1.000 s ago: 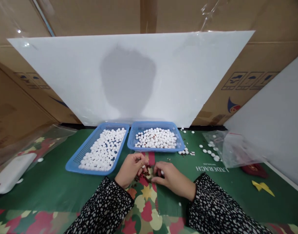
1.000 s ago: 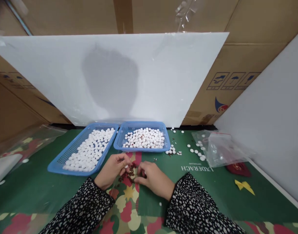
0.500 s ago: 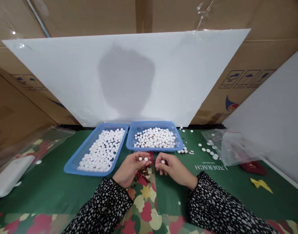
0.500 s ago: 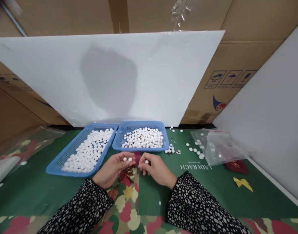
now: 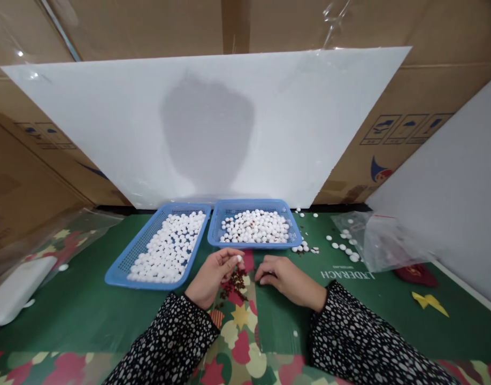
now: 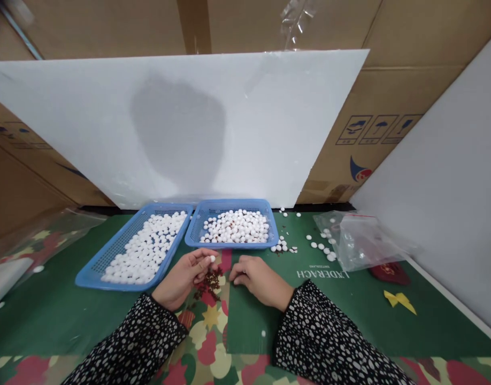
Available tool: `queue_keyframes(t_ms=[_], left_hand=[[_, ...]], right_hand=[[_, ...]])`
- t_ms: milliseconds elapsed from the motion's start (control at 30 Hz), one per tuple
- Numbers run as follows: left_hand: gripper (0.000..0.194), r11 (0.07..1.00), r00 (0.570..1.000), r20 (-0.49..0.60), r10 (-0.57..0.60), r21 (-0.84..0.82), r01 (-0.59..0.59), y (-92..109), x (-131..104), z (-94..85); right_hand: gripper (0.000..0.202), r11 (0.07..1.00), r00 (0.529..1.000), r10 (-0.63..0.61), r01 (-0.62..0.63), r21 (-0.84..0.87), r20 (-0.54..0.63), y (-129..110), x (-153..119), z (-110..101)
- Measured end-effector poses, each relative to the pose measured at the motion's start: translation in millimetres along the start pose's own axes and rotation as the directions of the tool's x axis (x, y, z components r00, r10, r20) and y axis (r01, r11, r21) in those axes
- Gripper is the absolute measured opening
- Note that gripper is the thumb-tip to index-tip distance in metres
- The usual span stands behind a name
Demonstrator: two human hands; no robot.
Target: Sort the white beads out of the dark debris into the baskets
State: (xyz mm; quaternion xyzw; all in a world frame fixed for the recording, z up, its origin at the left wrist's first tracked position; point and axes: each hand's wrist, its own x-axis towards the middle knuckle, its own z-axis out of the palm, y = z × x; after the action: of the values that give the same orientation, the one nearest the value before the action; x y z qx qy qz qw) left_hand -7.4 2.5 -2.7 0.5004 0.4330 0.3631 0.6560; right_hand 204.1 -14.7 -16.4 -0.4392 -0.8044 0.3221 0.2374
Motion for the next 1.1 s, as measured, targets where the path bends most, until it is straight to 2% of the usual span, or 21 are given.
queue_keyframes(t_ms=[267,367,467,533,667,833,1100], left_hand=[[0.027,0.999,0.999,0.028,-0.022,0.028,0.021,0,-1,2.8],[0.023,1.0,0.999,0.033,-0.006,0.019,0.005,0,-2,4.1],[0.02,0.999,0.998,0.037,0.041,0.022,-0.042,0,-2,4.7],[0.019,0.997,0.997,0.04,0.069,0.045,-0.071,0,-2,5.3],[0.018,0.994,0.996,0.042,0.083,0.072,-0.086,0,-3,7.0],[0.017,0.987,0.993,0.012,0.119,0.106,-0.12,1,-3,8.4],[0.009,0.952,0.977,-0.043,0.207,0.241,-0.19,1,-5,10.7]], right_hand=[[0.015,0.997,0.992,-0.081,0.082,-0.011,0.093,6,-1,0],[0.012,0.996,0.998,-0.066,0.065,0.054,0.012,-2,0,0],[0.007,0.98,0.99,0.017,0.012,0.201,-0.14,-12,1,0],[0.006,0.956,0.98,0.063,-0.006,0.293,-0.187,-16,1,3],[0.008,0.922,0.967,0.111,-0.014,0.386,-0.229,-19,2,12],[0.009,0.917,0.949,0.126,0.0,0.4,-0.29,-21,2,17],[0.01,0.873,0.943,0.201,-0.05,0.486,-0.264,-22,3,22]])
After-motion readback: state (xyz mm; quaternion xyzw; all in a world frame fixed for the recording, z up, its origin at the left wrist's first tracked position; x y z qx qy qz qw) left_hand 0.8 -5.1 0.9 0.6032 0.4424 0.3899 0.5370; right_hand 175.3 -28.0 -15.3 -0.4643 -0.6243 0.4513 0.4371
